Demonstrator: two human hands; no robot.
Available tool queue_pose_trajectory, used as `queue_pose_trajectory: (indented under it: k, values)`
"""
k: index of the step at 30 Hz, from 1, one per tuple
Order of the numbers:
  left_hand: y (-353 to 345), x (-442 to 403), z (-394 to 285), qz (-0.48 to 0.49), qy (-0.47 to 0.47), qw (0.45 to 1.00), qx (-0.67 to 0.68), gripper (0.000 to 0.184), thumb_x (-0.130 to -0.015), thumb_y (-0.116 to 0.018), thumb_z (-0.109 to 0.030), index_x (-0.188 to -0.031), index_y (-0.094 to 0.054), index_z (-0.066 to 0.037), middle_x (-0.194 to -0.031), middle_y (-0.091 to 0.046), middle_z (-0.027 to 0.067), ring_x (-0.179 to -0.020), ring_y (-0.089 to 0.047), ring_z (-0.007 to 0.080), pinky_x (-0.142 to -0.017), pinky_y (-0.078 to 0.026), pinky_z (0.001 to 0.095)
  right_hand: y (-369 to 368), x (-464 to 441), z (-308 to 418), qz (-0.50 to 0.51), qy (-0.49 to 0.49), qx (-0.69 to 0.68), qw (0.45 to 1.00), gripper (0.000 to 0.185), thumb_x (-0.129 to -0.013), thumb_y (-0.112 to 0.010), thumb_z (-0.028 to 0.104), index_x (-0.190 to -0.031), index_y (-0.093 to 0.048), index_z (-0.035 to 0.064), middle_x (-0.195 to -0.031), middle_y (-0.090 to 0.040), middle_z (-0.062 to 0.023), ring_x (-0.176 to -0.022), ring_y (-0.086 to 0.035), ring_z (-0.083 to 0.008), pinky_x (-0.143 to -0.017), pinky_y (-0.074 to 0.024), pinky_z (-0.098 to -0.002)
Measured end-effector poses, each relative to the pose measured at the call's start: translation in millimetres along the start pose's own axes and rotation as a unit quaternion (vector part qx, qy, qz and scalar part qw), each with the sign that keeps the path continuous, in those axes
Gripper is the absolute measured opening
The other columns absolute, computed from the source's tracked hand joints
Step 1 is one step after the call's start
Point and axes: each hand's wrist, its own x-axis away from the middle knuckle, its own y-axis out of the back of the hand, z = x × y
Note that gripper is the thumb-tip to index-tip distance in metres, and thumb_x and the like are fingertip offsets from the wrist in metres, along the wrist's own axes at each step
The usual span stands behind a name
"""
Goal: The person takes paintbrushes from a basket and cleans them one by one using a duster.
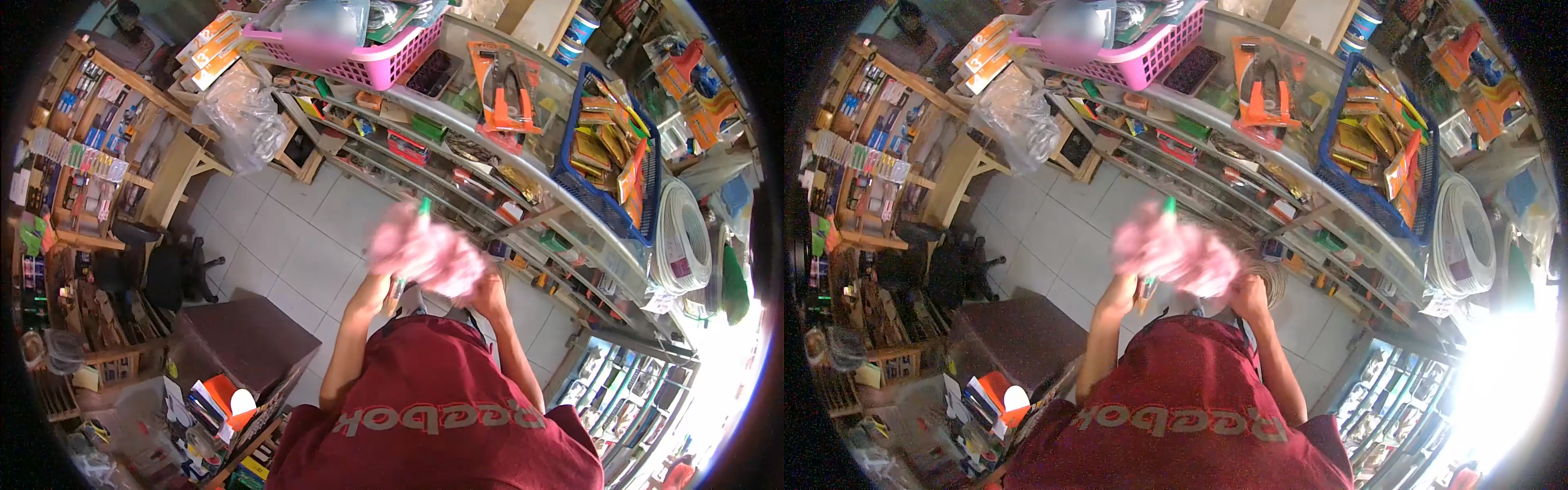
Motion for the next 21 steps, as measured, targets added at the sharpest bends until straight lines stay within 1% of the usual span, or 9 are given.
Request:
queue_pose_trajectory:
  k: [5,6,8,13,16,17,18,20,21]
  values:
    - [-6,-16,-7,0.069,-0.047,0.996,-0.042,0.035,-0.092,-0.048,-0.031,-0.115,-0.052,-0.005,-0.084,-0.054,0.0013,-0.077,-0.052,0.0085,-0.066,-0.042,0.0229,15,4,-1,0.035,-0.153,-0.096,0.983,0.025,-0.073,-0.061,0.014,-0.096,-0.065,0.0044,-0.078,-0.066,-0.0134,-0.073,-0.064,-0.0291,-0.068,-0.0505,-0.0411]
    - [-7,-19,-7,0.073,-0.051,0.995,-0.054,0.034,-0.092,-0.048,-0.032,-0.114,-0.053,-0.007,-0.081,-0.053,-0.0004,-0.075,-0.050,0.0064,-0.063,-0.040,0.0213,21,0,7,-0.006,0.087,0.049,0.995,0.024,-0.075,-0.059,0.011,-0.097,-0.065,0.0040,-0.084,-0.066,-0.0129,-0.079,-0.064,-0.0272,-0.071,-0.0506,-0.0388]
    - [1,-36,11,0.084,0.013,0.996,0.022,0.034,-0.092,-0.048,-0.033,-0.114,-0.054,-0.007,-0.077,-0.052,-0.0021,-0.072,-0.049,0.0052,-0.060,-0.040,0.0209,26,6,-3,0.027,0.102,0.086,0.991,0.019,-0.075,-0.059,0.007,-0.093,-0.065,0.0039,-0.085,-0.066,-0.0116,-0.081,-0.063,-0.0259,-0.071,-0.0501,-0.0367]
    - [-19,-44,-2,0.167,0.028,0.985,0.043,0.043,-0.093,-0.047,-0.037,-0.121,-0.052,-0.004,-0.093,-0.055,-0.0018,-0.085,-0.052,0.0075,-0.069,-0.043,0.0214,48,2,-26,-0.014,-0.214,0.017,0.977,0.024,-0.079,-0.051,0.008,-0.099,-0.063,0.0011,-0.075,-0.066,-0.0146,-0.071,-0.065,-0.0280,-0.069,-0.0505,-0.0402]
    - [-44,-37,-11,0.045,0.058,0.997,0.024,0.056,-0.093,-0.043,-0.045,-0.129,-0.046,-0.003,-0.112,-0.055,0.0024,-0.103,-0.050,0.0109,-0.082,-0.042,0.0244,59,-2,-22,-0.105,0.150,0.160,0.970,0.022,-0.078,-0.052,0.008,-0.096,-0.064,0.0014,-0.075,-0.066,-0.0147,-0.072,-0.065,-0.0294,-0.068,-0.0502,-0.0417]
    - [-31,-43,9,0.074,-0.014,0.997,-0.028,0.066,-0.092,-0.034,-0.053,-0.131,-0.043,-0.001,-0.114,-0.054,0.0045,-0.102,-0.048,0.0117,-0.083,-0.040,0.0252,73,6,-16,0.030,-0.026,0.203,0.978,0.033,-0.078,-0.059,0.013,-0.111,-0.059,0.0056,-0.087,-0.066,-0.0174,-0.085,-0.064,-0.0331,-0.073,-0.0504,-0.0413]
    - [-35,-43,6,0.095,-0.088,0.989,-0.076,0.077,-0.091,-0.025,-0.062,-0.133,-0.040,0.001,-0.116,-0.052,0.0065,-0.101,-0.047,0.0125,-0.084,-0.038,0.0260,79,3,0,0.026,-0.049,0.189,0.980,0.031,-0.079,-0.058,0.016,-0.108,-0.060,0.0066,-0.085,-0.066,-0.0172,-0.085,-0.065,-0.0318,-0.073,-0.0499,-0.0404]
    - [-42,-48,-8,0.087,0.023,0.996,-0.023,0.082,-0.089,-0.019,-0.066,-0.130,-0.044,0.001,-0.091,-0.058,0.0040,-0.075,-0.051,0.0107,-0.069,-0.041,0.0250,81,-4,-29,-0.065,-0.048,0.064,0.995,0.029,-0.078,-0.059,0.015,-0.104,-0.061,0.0035,-0.080,-0.066,-0.0170,-0.076,-0.065,-0.0292,-0.068,-0.0498,-0.0402]
    - [-48,-47,-16,0.095,0.024,0.995,-0.036,0.090,-0.086,-0.011,-0.071,-0.131,-0.044,0.000,-0.090,-0.057,0.0039,-0.076,-0.051,0.0105,-0.069,-0.041,0.0244,87,-6,-34,-0.039,-0.198,0.100,0.974,0.026,-0.077,-0.061,0.016,-0.099,-0.062,0.0011,-0.078,-0.066,-0.0165,-0.072,-0.064,-0.0279,-0.066,-0.0491,-0.0397]
